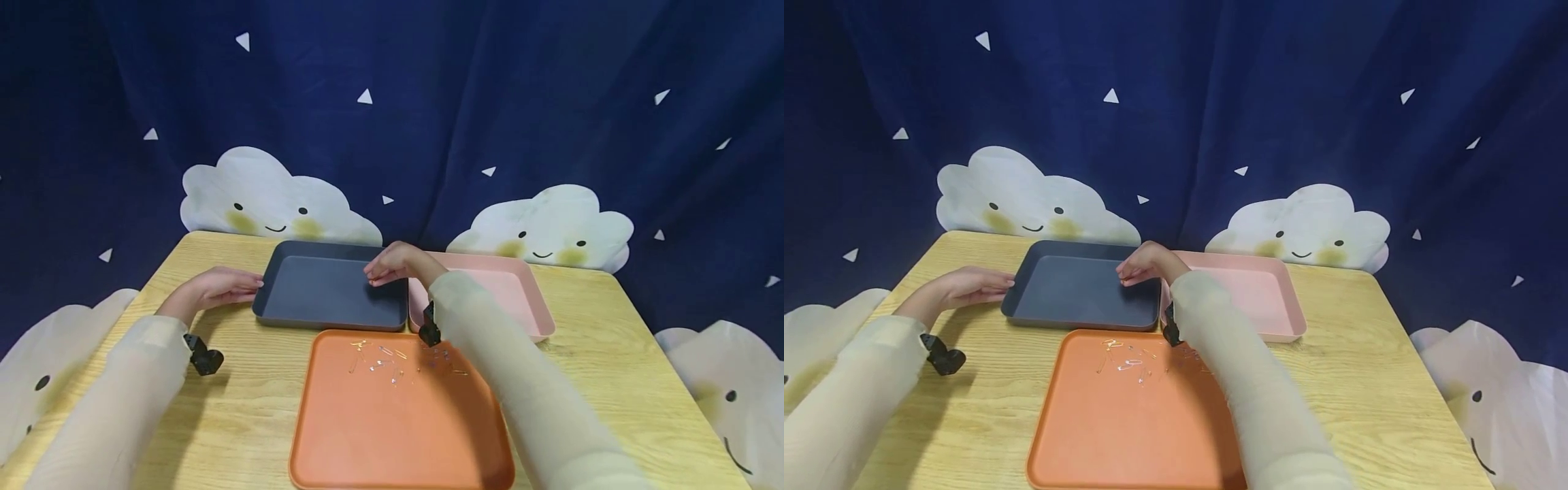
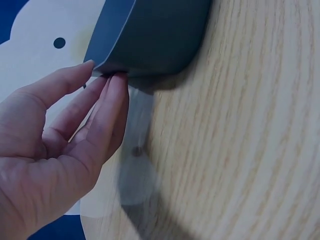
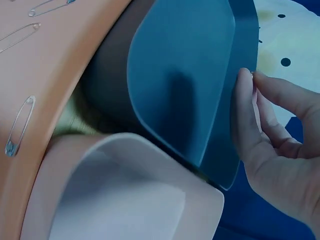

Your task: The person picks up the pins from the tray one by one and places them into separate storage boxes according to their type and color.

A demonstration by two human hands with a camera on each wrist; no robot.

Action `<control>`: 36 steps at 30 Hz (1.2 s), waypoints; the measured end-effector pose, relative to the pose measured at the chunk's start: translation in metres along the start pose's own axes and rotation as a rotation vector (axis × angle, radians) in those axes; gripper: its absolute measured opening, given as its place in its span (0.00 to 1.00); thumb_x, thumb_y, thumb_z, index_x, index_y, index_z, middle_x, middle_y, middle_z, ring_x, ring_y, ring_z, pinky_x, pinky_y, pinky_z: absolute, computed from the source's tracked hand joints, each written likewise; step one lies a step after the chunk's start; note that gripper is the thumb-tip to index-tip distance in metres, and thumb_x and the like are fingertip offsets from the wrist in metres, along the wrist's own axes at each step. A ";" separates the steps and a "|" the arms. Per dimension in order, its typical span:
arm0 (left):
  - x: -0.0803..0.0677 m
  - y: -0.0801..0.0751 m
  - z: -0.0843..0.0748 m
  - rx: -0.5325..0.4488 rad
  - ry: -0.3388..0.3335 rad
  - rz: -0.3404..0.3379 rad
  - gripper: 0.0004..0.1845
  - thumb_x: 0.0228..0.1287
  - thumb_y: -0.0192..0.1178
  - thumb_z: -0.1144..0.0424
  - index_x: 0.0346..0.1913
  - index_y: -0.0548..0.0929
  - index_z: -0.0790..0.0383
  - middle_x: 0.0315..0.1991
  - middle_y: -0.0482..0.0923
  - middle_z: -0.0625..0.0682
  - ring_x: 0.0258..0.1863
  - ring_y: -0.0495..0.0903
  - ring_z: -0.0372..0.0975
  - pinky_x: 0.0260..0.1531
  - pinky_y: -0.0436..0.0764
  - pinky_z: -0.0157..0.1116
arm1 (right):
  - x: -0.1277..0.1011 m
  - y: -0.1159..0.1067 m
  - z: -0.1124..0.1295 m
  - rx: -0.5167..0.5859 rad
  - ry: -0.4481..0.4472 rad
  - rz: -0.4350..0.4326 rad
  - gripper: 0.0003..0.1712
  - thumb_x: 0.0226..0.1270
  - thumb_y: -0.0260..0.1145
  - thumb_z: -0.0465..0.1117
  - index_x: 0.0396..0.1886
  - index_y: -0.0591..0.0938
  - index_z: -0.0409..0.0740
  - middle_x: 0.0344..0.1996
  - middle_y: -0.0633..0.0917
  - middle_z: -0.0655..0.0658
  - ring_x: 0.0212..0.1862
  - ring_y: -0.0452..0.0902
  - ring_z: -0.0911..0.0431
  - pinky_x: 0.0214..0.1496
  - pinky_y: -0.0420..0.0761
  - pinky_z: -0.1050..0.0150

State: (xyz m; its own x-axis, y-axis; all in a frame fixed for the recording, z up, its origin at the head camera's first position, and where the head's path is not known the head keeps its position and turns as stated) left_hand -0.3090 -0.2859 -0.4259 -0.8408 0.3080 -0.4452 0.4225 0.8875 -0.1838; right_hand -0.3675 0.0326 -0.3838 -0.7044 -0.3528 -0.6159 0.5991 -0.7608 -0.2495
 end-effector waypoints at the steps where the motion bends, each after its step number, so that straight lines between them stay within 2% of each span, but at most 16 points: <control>1: 0.000 0.000 0.000 -0.006 -0.003 -0.004 0.33 0.70 0.53 0.64 0.70 0.55 0.79 0.69 0.59 0.67 0.39 0.79 0.21 0.52 0.82 0.26 | 0.002 0.001 0.000 0.000 0.001 -0.007 0.22 0.64 0.58 0.24 0.59 0.74 0.25 0.54 0.80 0.30 0.28 0.80 0.60 0.36 0.87 0.71; 5: -0.001 -0.001 0.001 -0.016 0.000 0.002 0.33 0.71 0.52 0.64 0.70 0.54 0.79 0.70 0.56 0.68 0.39 0.79 0.21 0.53 0.82 0.26 | 0.010 0.007 0.001 -0.008 -0.020 -0.066 0.21 0.61 0.60 0.22 0.55 0.77 0.24 0.36 0.82 0.38 0.27 0.79 0.59 0.37 0.87 0.69; 7: -0.001 -0.001 0.002 -0.012 0.001 0.004 0.33 0.72 0.51 0.64 0.70 0.53 0.80 0.71 0.54 0.70 0.39 0.78 0.20 0.53 0.82 0.27 | 0.014 0.010 0.002 -0.011 -0.034 -0.098 0.20 0.59 0.61 0.21 0.53 0.78 0.24 0.33 0.82 0.40 0.28 0.78 0.58 0.43 0.88 0.66; 12: 0.001 0.000 0.000 -0.005 -0.001 -0.009 0.32 0.71 0.51 0.64 0.70 0.54 0.79 0.71 0.55 0.70 0.39 0.78 0.20 0.53 0.82 0.26 | 0.021 0.019 0.006 -0.035 -0.033 -0.139 0.20 0.57 0.62 0.20 0.51 0.79 0.24 0.39 0.83 0.35 0.30 0.78 0.55 0.52 0.86 0.59; 19: -0.001 0.002 -0.001 -0.006 0.002 -0.033 0.32 0.70 0.52 0.64 0.69 0.56 0.80 0.69 0.61 0.68 0.39 0.78 0.22 0.50 0.83 0.25 | 0.024 0.029 0.015 -0.076 0.021 -0.125 0.19 0.59 0.61 0.20 0.52 0.79 0.25 0.49 0.83 0.31 0.37 0.79 0.51 0.56 0.84 0.56; 21: -0.001 0.003 0.000 -0.013 0.000 -0.039 0.32 0.70 0.52 0.65 0.69 0.57 0.80 0.68 0.65 0.67 0.39 0.78 0.22 0.50 0.83 0.25 | 0.034 0.030 0.014 -0.089 0.042 -0.132 0.19 0.59 0.60 0.19 0.51 0.79 0.25 0.50 0.83 0.31 0.39 0.80 0.50 0.58 0.84 0.55; 22: -0.001 0.003 0.000 -0.021 -0.001 -0.040 0.32 0.70 0.52 0.65 0.69 0.57 0.80 0.66 0.68 0.66 0.39 0.78 0.23 0.49 0.83 0.25 | 0.048 0.028 0.011 -0.089 0.043 -0.121 0.18 0.57 0.61 0.18 0.49 0.80 0.25 0.47 0.84 0.32 0.39 0.80 0.49 0.56 0.85 0.55; 24: 0.000 0.003 0.000 -0.035 -0.007 -0.047 0.32 0.70 0.53 0.65 0.69 0.57 0.80 0.62 0.73 0.61 0.39 0.79 0.24 0.49 0.83 0.25 | 0.093 0.018 -0.001 -0.112 0.025 -0.084 0.16 0.54 0.63 0.17 0.44 0.82 0.26 0.40 0.85 0.33 0.38 0.82 0.48 0.49 0.88 0.55; 26: 0.000 0.003 0.001 -0.043 -0.012 -0.053 0.32 0.70 0.53 0.65 0.69 0.57 0.80 0.60 0.74 0.58 0.39 0.79 0.24 0.49 0.83 0.25 | 0.155 0.005 -0.018 -0.127 0.001 -0.044 0.14 0.49 0.66 0.17 0.38 0.83 0.29 0.34 0.86 0.36 0.35 0.84 0.49 0.42 0.89 0.54; 28: 0.000 0.004 0.000 -0.045 -0.015 -0.060 0.32 0.70 0.53 0.65 0.69 0.57 0.80 0.60 0.75 0.59 0.38 0.79 0.24 0.49 0.83 0.25 | 0.227 -0.012 -0.039 -0.139 -0.028 0.001 0.16 0.44 0.69 0.18 0.35 0.84 0.32 0.31 0.87 0.38 0.34 0.85 0.48 0.37 0.89 0.53; 29: 0.000 0.004 -0.001 -0.036 -0.017 -0.065 0.32 0.70 0.53 0.65 0.69 0.57 0.80 0.61 0.74 0.60 0.38 0.79 0.24 0.49 0.83 0.25 | 0.237 -0.014 -0.041 -0.167 -0.040 0.003 0.16 0.45 0.69 0.19 0.36 0.85 0.33 0.32 0.87 0.37 0.36 0.85 0.48 0.38 0.89 0.53; 31: 0.000 0.005 -0.002 -0.028 -0.027 -0.074 0.31 0.70 0.53 0.65 0.69 0.58 0.79 0.64 0.71 0.64 0.38 0.79 0.24 0.48 0.84 0.25 | 0.240 -0.013 -0.041 -0.207 -0.051 -0.007 0.15 0.47 0.69 0.21 0.38 0.85 0.34 0.34 0.88 0.38 0.37 0.86 0.49 0.40 0.89 0.53; 32: -0.001 0.006 -0.003 -0.025 -0.032 -0.078 0.31 0.70 0.53 0.65 0.69 0.58 0.79 0.66 0.69 0.65 0.38 0.80 0.24 0.48 0.84 0.25 | 0.232 -0.011 -0.038 -0.227 -0.050 -0.003 0.15 0.48 0.69 0.21 0.38 0.85 0.35 0.35 0.88 0.38 0.38 0.86 0.49 0.41 0.89 0.54; 33: -0.001 0.006 -0.003 -0.022 -0.037 -0.082 0.31 0.70 0.53 0.64 0.69 0.59 0.79 0.66 0.68 0.67 0.38 0.80 0.25 0.48 0.84 0.26 | 0.217 -0.007 -0.033 -0.252 -0.057 -0.009 0.15 0.49 0.69 0.22 0.38 0.85 0.35 0.35 0.89 0.38 0.38 0.86 0.50 0.41 0.89 0.55; 35: -0.001 0.006 -0.004 -0.014 -0.052 -0.090 0.31 0.70 0.53 0.64 0.69 0.59 0.78 0.67 0.65 0.68 0.38 0.80 0.25 0.48 0.84 0.26 | 0.162 0.006 -0.015 -0.291 -0.078 0.007 0.12 0.51 0.69 0.24 0.37 0.85 0.36 0.33 0.89 0.39 0.36 0.86 0.51 0.41 0.89 0.58; 36: -0.002 0.005 -0.004 -0.010 -0.056 -0.089 0.31 0.70 0.53 0.64 0.69 0.59 0.78 0.68 0.64 0.69 0.39 0.80 0.25 0.49 0.84 0.26 | 0.144 0.010 -0.009 -0.301 -0.083 0.008 0.11 0.52 0.69 0.24 0.37 0.85 0.36 0.33 0.89 0.39 0.37 0.86 0.51 0.41 0.89 0.59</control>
State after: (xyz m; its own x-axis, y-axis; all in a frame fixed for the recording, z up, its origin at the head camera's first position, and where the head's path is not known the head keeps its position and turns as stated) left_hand -0.3063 -0.2803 -0.4223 -0.8545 0.2080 -0.4759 0.3428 0.9142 -0.2161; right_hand -0.4594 -0.0209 -0.4820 -0.7206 -0.4106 -0.5587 0.6817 -0.5665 -0.4629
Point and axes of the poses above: each hand's wrist, its own x-axis towards the middle knuckle, its own y-axis out of the palm, z = x × y, the point moved 4 cm from there along x, towards the middle knuckle
